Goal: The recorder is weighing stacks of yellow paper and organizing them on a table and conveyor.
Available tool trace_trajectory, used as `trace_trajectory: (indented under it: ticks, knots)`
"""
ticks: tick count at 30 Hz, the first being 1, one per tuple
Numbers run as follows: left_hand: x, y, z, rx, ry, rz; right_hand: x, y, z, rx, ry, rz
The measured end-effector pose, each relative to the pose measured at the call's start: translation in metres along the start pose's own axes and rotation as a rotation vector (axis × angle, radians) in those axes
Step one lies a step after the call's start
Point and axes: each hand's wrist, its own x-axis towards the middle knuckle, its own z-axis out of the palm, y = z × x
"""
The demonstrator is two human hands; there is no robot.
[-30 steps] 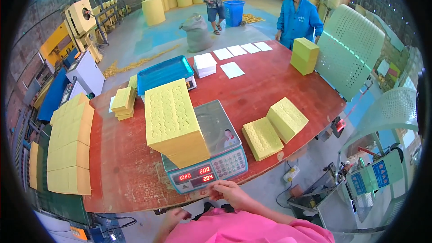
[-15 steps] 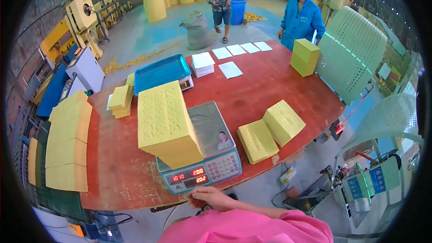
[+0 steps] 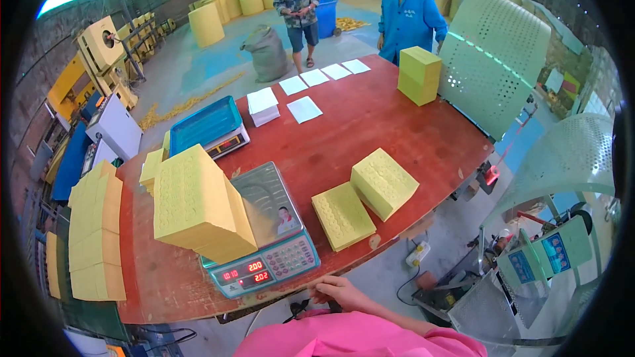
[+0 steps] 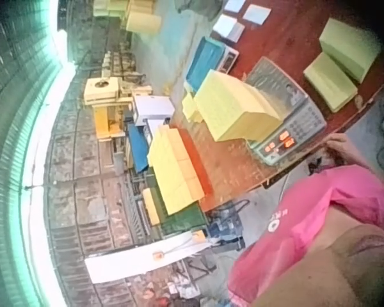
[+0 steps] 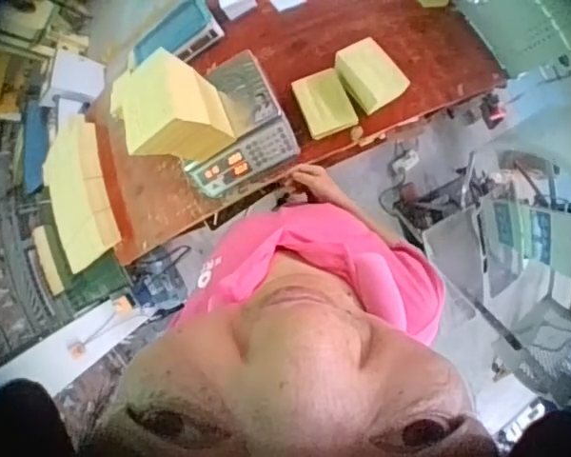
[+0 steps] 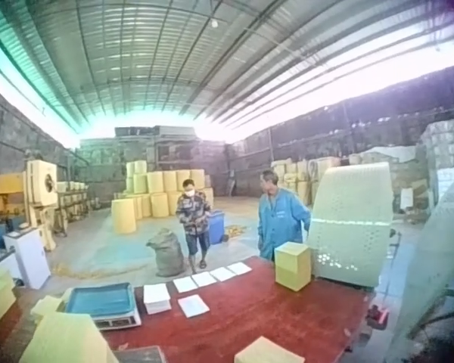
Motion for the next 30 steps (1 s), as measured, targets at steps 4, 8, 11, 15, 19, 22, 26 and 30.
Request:
trace_trajectory:
  ticks: [4,8,11,15,19,22,26,30]
  knots:
    - [0.017,-0.004,0.004,-0.011,0.049,-0.033,-0.010,0.012,-0.023,-0.042,0.013,0.027]
    - [-0.030,-0.032,0.049,-0.102,0.094,-0.199,-0.003,0.006,-0.018,-0.107,-0.030,0.011]
    - [-0.161,-0.052,0.102,-0.185,0.132,-0.460,0.012,0.000,-0.011,-0.269,-0.100,-0.183]
    - [-0.339,-0.023,0.145,-0.262,0.204,-0.813,0.010,-0.027,0.013,-0.286,-0.176,-0.036]
    - [-0.286,0.052,0.072,-0.638,0.552,-0.747,0.023,-0.023,0.024,-0.416,-0.238,0.037]
    - [-0.270,0.090,0.026,-0.534,0.574,-0.646,0.028,-0.013,0.031,-0.483,-0.287,0.105]
    - [-0.232,0.152,-0.041,-0.269,0.895,-0.406,0.033,-0.006,0.044,-0.709,-0.295,-0.085]
    - [-0.200,0.212,-0.110,-0.040,1.033,0.156,0.028,-0.017,0.069,-0.661,-0.229,-0.050]
